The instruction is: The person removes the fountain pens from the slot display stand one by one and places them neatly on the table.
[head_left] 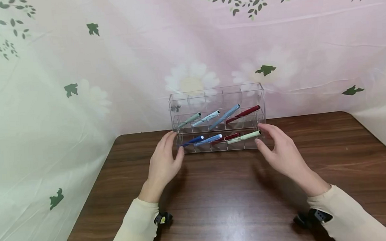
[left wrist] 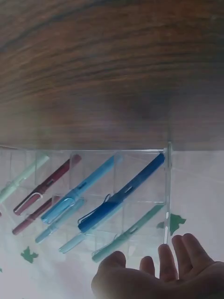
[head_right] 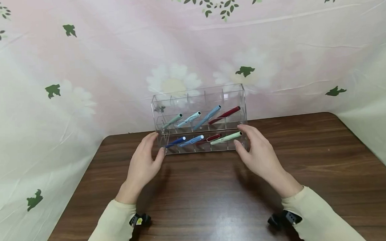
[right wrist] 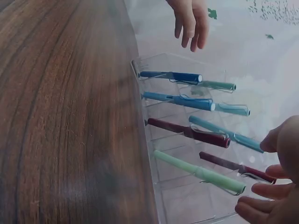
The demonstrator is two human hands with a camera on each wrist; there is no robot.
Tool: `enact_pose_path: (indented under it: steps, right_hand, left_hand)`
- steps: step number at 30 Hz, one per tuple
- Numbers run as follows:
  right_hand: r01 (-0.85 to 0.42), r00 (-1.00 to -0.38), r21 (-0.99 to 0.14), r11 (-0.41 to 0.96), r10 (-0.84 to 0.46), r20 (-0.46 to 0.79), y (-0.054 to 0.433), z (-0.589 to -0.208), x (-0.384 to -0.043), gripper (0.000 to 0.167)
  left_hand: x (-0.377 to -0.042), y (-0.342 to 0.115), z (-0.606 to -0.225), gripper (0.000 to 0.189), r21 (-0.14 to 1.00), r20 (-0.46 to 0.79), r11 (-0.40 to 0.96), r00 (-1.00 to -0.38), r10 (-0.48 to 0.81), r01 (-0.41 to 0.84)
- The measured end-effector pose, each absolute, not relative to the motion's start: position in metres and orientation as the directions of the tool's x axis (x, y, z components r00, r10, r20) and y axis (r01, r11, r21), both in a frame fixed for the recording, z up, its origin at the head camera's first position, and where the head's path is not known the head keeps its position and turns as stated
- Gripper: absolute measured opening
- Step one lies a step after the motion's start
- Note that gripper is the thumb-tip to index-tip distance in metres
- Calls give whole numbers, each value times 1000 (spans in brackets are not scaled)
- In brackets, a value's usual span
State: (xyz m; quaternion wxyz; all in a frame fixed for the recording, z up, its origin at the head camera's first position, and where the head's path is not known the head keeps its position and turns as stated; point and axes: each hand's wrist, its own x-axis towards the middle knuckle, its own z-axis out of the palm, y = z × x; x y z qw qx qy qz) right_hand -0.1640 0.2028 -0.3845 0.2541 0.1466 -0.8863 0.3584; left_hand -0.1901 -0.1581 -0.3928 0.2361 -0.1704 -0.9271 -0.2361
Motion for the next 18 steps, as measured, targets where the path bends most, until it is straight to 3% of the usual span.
enact_pose_path:
  steps: [7, 18]
  right_hand:
    - [-360, -896, -746, 560, 16, 444, 208, -387, -178, 39]
    - [-289, -930, -797, 531, 41, 364, 212, -394, -191, 33]
  left_hand:
    - [-205, -161, -396, 49, 494, 538, 769, -837, 96, 406]
    - [-232, -167, -403, 46, 724, 324, 640, -946, 13, 257]
